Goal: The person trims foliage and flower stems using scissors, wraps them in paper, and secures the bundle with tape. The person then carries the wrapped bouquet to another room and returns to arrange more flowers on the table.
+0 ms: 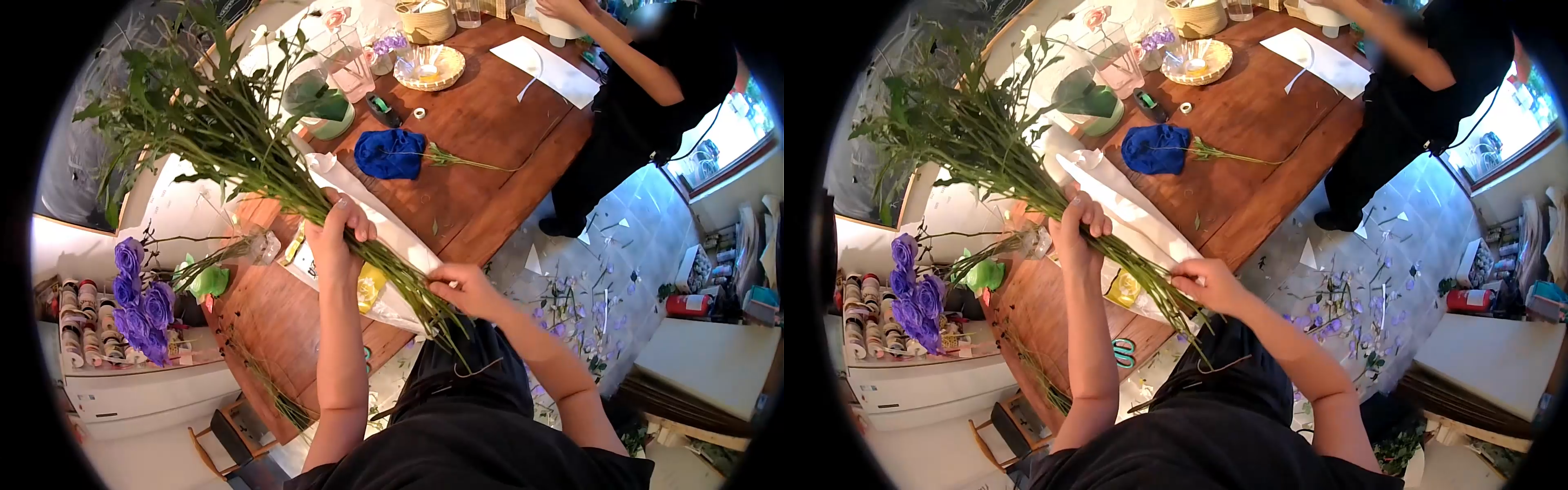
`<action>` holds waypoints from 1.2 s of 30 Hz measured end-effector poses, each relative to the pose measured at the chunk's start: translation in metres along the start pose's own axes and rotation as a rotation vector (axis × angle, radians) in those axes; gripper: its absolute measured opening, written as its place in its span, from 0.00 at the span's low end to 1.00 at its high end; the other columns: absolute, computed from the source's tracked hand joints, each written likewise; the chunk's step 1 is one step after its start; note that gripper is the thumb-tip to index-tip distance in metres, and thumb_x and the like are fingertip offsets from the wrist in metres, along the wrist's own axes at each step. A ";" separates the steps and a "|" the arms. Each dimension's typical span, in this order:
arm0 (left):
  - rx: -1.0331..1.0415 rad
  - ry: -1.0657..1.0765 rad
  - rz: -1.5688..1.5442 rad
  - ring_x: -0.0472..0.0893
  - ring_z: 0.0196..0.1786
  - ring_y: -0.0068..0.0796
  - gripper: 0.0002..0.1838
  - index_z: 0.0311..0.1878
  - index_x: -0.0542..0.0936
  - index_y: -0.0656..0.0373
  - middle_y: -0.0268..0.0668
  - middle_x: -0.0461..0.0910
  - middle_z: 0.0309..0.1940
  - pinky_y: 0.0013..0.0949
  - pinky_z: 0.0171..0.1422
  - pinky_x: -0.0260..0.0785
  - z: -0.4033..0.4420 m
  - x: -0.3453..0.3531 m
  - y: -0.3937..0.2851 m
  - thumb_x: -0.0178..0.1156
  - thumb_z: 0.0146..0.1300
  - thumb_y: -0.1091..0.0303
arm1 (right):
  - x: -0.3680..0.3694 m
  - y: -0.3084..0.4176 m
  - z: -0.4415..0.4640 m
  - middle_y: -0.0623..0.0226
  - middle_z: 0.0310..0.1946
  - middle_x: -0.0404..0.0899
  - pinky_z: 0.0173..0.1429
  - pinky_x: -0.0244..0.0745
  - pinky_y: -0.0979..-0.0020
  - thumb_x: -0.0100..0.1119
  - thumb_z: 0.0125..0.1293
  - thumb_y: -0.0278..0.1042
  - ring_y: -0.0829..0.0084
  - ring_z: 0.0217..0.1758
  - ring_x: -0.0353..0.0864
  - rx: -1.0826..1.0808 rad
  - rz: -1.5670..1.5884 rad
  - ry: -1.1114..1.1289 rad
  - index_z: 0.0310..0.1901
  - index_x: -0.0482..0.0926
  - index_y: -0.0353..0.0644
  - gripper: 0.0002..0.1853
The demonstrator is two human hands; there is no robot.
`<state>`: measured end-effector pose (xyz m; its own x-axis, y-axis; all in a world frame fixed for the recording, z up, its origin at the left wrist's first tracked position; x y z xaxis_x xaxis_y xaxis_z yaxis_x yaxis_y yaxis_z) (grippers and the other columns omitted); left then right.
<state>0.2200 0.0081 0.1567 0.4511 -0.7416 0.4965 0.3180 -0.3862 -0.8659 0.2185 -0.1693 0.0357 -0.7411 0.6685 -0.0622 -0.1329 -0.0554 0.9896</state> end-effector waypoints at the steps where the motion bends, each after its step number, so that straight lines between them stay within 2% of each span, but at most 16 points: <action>1: -0.012 -0.017 0.011 0.62 0.14 0.22 0.05 0.33 0.66 0.59 0.31 0.61 0.16 0.29 0.19 0.58 0.001 -0.006 0.000 0.52 0.58 0.76 | 0.001 -0.004 -0.003 0.69 0.28 0.79 0.38 0.73 0.73 0.58 0.61 0.29 0.76 0.32 0.77 0.018 0.006 -0.021 0.42 0.78 0.35 0.09; 6: 0.003 -0.078 0.118 0.59 0.13 0.20 0.06 0.28 0.65 0.59 0.31 0.60 0.15 0.26 0.17 0.55 0.002 -0.022 -0.006 0.50 0.57 0.77 | -0.031 -0.068 0.004 0.70 0.26 0.79 0.34 0.72 0.75 0.55 0.63 0.31 0.78 0.28 0.76 0.334 0.315 0.228 0.43 0.79 0.38 0.10; 8: 0.014 -0.088 0.163 0.59 0.12 0.20 0.05 0.27 0.64 0.60 0.31 0.60 0.14 0.26 0.16 0.53 0.003 -0.035 -0.001 0.50 0.56 0.78 | -0.061 -0.082 0.043 0.68 0.28 0.79 0.36 0.73 0.74 0.57 0.63 0.34 0.78 0.31 0.77 -0.004 -0.110 0.149 0.46 0.78 0.39 0.13; 10: 0.018 -0.184 0.186 0.59 0.11 0.20 0.06 0.27 0.64 0.61 0.31 0.61 0.13 0.26 0.15 0.54 0.002 -0.049 0.001 0.49 0.55 0.80 | -0.096 -0.123 0.088 0.64 0.33 0.80 0.42 0.74 0.68 0.55 0.62 0.35 0.71 0.37 0.80 0.163 -0.190 -0.005 0.49 0.76 0.39 0.15; 12: 0.015 -0.197 0.267 0.59 0.11 0.21 0.04 0.31 0.66 0.61 0.31 0.60 0.14 0.26 0.15 0.54 -0.003 -0.053 -0.002 0.49 0.55 0.81 | -0.137 -0.159 0.139 0.60 0.39 0.79 0.49 0.72 0.61 0.52 0.60 0.31 0.61 0.45 0.77 0.105 -0.732 -0.364 0.48 0.75 0.37 0.15; 14: 0.025 -0.278 0.336 0.60 0.10 0.22 0.04 0.29 0.66 0.62 0.32 0.62 0.13 0.27 0.15 0.56 -0.007 -0.065 0.000 0.51 0.54 0.81 | -0.163 -0.195 0.167 0.58 0.42 0.76 0.54 0.68 0.57 0.49 0.57 0.28 0.54 0.51 0.71 0.154 -1.117 -0.553 0.45 0.76 0.35 0.14; 16: 0.017 -0.302 0.411 0.66 0.12 0.24 0.04 0.28 0.68 0.63 0.36 0.67 0.13 0.28 0.17 0.61 -0.013 -0.080 -0.003 0.53 0.53 0.81 | -0.169 -0.225 0.170 0.57 0.40 0.75 0.51 0.69 0.59 0.50 0.57 0.26 0.52 0.50 0.69 0.127 -1.375 -0.486 0.43 0.76 0.33 0.12; 19: 0.013 -0.377 0.506 0.72 0.15 0.24 0.04 0.26 0.71 0.63 0.36 0.71 0.15 0.27 0.20 0.64 -0.023 -0.100 -0.009 0.56 0.54 0.80 | -0.162 -0.223 0.163 0.55 0.38 0.76 0.48 0.70 0.58 0.51 0.59 0.28 0.53 0.47 0.72 0.072 -1.302 -0.211 0.38 0.77 0.36 0.08; 21: -0.010 -0.398 0.570 0.71 0.15 0.23 0.05 0.26 0.71 0.63 0.35 0.71 0.15 0.26 0.20 0.64 -0.028 -0.122 -0.007 0.57 0.54 0.79 | -0.152 -0.211 0.143 0.54 0.31 0.75 0.42 0.71 0.60 0.51 0.61 0.28 0.55 0.37 0.76 0.008 -0.798 -0.472 0.34 0.75 0.38 0.05; 22: -0.023 -0.405 0.598 0.71 0.14 0.22 0.05 0.27 0.71 0.62 0.34 0.71 0.15 0.26 0.20 0.64 -0.029 -0.129 -0.007 0.58 0.54 0.78 | -0.147 -0.190 0.129 0.53 0.24 0.73 0.36 0.71 0.62 0.51 0.63 0.29 0.55 0.28 0.75 -0.057 -0.645 -0.533 0.33 0.74 0.39 0.04; 23: -0.040 -0.412 0.553 0.70 0.14 0.21 0.06 0.27 0.71 0.62 0.33 0.71 0.15 0.25 0.19 0.63 -0.029 -0.131 -0.007 0.59 0.54 0.77 | -0.138 -0.166 0.114 0.57 0.20 0.72 0.32 0.70 0.68 0.50 0.64 0.28 0.62 0.24 0.73 -0.008 -0.604 -0.586 0.33 0.74 0.38 0.04; 24: -0.029 -0.436 0.550 0.69 0.13 0.21 0.06 0.27 0.71 0.62 0.33 0.71 0.15 0.25 0.18 0.62 -0.028 -0.135 -0.005 0.59 0.54 0.78 | -0.132 -0.153 0.101 0.57 0.27 0.76 0.35 0.71 0.66 0.50 0.64 0.30 0.59 0.29 0.77 0.040 -0.499 -0.561 0.38 0.74 0.39 0.05; 25: -0.016 -0.454 0.545 0.69 0.13 0.20 0.06 0.27 0.71 0.62 0.32 0.71 0.15 0.25 0.18 0.62 -0.025 -0.140 0.000 0.59 0.54 0.78 | -0.123 -0.142 0.088 0.62 0.26 0.76 0.34 0.70 0.71 0.52 0.64 0.28 0.70 0.28 0.77 -0.037 -0.333 -0.612 0.37 0.73 0.37 0.04; 29: 0.042 -0.463 0.509 0.67 0.12 0.20 0.06 0.27 0.70 0.62 0.31 0.69 0.15 0.24 0.16 0.60 -0.012 -0.127 0.011 0.58 0.54 0.79 | -0.081 -0.088 0.049 0.65 0.27 0.77 0.34 0.71 0.75 0.51 0.64 0.25 0.76 0.28 0.75 -0.056 -0.170 -0.778 0.39 0.74 0.36 0.05; 30: 0.055 -0.461 0.504 0.66 0.12 0.19 0.06 0.27 0.70 0.62 0.31 0.68 0.14 0.24 0.16 0.60 -0.009 -0.123 0.013 0.58 0.54 0.79 | -0.071 -0.079 0.044 0.69 0.28 0.76 0.27 0.66 0.82 0.49 0.65 0.24 0.85 0.23 0.69 -0.134 -0.241 -0.764 0.43 0.72 0.37 0.06; 36: 0.049 -0.411 0.474 0.69 0.12 0.21 0.08 0.27 0.70 0.62 0.32 0.70 0.13 0.24 0.17 0.61 -0.003 -0.125 0.023 0.61 0.52 0.77 | -0.025 -0.010 0.030 0.60 0.38 0.71 0.29 0.72 0.81 0.48 0.63 0.18 0.80 0.27 0.73 -0.460 -0.144 -0.700 0.42 0.69 0.34 0.06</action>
<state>0.1682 0.0897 0.0749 0.8328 -0.5511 0.0513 0.0389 -0.0342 -0.9987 0.2580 -0.1626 0.0313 -0.1388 0.9884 0.0612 -0.5611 -0.1294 0.8176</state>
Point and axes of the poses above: each hand's wrist, its own z-axis towards the middle knuckle, its own x-axis out of the palm, y = z × x, the point moved 4 cm from there along z, towards the middle knuckle
